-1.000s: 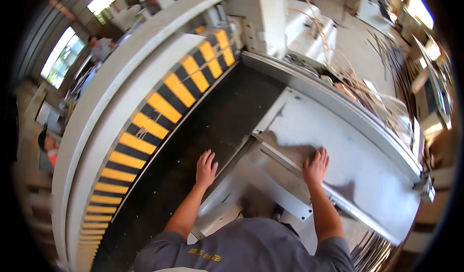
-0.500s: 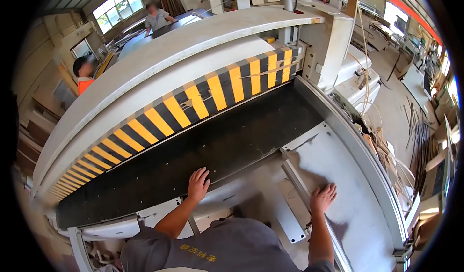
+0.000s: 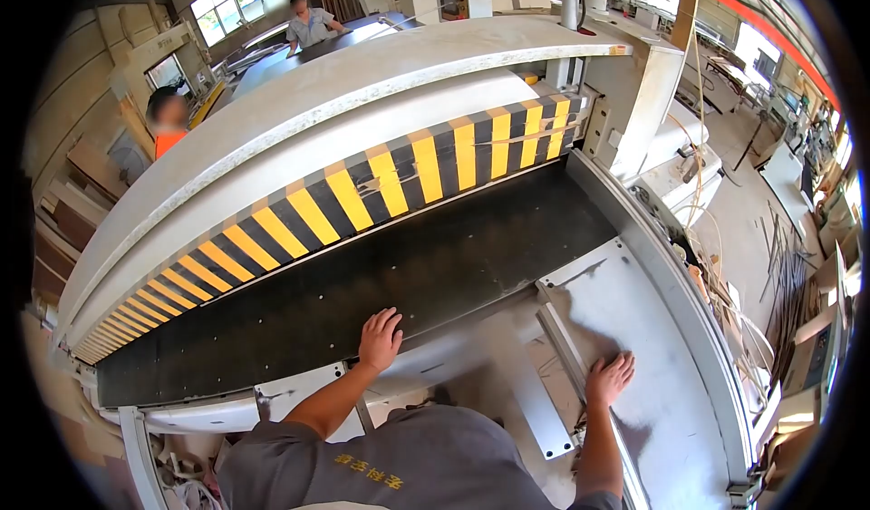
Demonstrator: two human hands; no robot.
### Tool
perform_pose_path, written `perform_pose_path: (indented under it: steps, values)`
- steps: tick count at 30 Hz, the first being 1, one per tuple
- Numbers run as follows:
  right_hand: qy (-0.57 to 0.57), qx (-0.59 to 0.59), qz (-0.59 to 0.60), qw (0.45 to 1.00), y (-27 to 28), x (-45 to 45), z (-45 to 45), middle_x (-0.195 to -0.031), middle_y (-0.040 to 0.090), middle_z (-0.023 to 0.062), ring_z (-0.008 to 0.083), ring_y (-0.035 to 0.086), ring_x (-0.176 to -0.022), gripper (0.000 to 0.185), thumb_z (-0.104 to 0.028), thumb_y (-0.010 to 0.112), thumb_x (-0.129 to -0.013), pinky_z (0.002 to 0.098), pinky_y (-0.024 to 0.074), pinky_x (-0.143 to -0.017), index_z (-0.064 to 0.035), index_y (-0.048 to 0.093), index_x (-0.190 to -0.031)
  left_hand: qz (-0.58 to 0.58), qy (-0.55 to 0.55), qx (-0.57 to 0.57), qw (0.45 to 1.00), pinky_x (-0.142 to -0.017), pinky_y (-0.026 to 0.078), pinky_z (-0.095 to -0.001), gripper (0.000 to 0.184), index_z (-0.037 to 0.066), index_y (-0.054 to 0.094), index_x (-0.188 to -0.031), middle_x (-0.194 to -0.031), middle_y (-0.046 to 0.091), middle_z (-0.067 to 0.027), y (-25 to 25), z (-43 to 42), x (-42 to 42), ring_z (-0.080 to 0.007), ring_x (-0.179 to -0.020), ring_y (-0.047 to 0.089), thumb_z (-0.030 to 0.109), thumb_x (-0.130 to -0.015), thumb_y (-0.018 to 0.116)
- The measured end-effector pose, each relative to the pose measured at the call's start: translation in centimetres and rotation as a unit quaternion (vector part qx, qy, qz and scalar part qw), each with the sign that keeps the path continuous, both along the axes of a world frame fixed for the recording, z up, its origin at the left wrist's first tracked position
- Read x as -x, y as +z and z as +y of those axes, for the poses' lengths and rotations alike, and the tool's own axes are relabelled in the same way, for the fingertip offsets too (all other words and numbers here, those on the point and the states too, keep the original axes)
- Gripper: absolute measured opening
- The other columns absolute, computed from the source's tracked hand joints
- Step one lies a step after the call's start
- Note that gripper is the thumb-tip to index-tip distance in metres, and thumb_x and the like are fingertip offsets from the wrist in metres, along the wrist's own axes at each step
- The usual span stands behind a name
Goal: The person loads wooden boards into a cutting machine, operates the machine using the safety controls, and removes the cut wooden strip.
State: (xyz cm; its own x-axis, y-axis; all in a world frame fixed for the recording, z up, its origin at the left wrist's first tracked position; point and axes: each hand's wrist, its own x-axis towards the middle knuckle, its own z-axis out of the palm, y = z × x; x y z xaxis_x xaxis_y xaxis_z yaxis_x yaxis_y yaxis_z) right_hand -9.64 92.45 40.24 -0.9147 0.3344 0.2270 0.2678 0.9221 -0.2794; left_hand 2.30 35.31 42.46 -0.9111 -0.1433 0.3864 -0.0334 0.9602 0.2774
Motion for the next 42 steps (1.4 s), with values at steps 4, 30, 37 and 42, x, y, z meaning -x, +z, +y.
perform_pose_path:
  steps: [4, 30, 37, 42]
  values:
    - [0.002, -0.007, -0.002, 1.000, 0.2, 0.1, -0.1, -0.169, 0.043, 0.0246, 0.0380, 0.031, -0.162, 0.060, -0.030, 0.060, -0.104, 0.0520, 0.0190, -0.135, 0.0039, 0.049, -0.152, 0.005, -0.001, 0.000, 1.000, -0.125, 0.038, -0.0511, 0.040, 0.010, 0.066, -0.139, -0.155, 0.059, -0.0104, 0.0, 0.0, 0.0, -0.0330, -0.144, 0.054, 0.023, -0.102, 0.067]
    - [-0.003, 0.008, -0.005, 1.000, 0.0, 0.2, 0.1, -0.169, 0.042, 0.0236, 0.0384, 0.030, -0.163, 0.064, -0.030, 0.061, -0.102, 0.0515, 0.0179, -0.135, 0.0049, 0.047, -0.154, -0.001, 0.008, 0.017, 1.000, -0.125, 0.037, -0.0506, 0.042, 0.010, 0.065, -0.140, -0.154, 0.059, -0.0092, 0.1, 0.6, 0.3, -0.0321, -0.146, 0.052, 0.022, -0.099, 0.068]
    - [0.004, 0.001, 0.004, 1.000, -0.6, 0.5, 0.5, -0.168, 0.043, 0.0239, 0.0397, 0.031, -0.162, 0.063, -0.029, 0.062, -0.101, 0.0531, 0.0187, -0.135, 0.0038, 0.049, -0.153, -0.020, 0.016, 0.041, 0.999, -0.125, 0.037, -0.0503, 0.044, 0.012, 0.063, -0.142, -0.156, 0.057, -0.0089, -0.2, 0.9, 0.7, -0.0327, -0.146, 0.051, 0.023, -0.100, 0.067]
    - [0.023, 0.006, 0.001, 1.000, -0.3, 0.4, 0.6, -0.169, 0.042, 0.0236, 0.0408, 0.029, -0.162, 0.063, -0.027, 0.061, -0.100, 0.0554, 0.0169, -0.135, 0.0039, 0.048, -0.153, -0.033, 0.028, 0.060, 0.997, -0.126, 0.035, -0.0498, 0.046, 0.012, 0.061, -0.144, -0.158, 0.055, -0.0084, -0.3, 1.3, 0.6, -0.0317, -0.148, 0.049, 0.028, -0.101, 0.068]
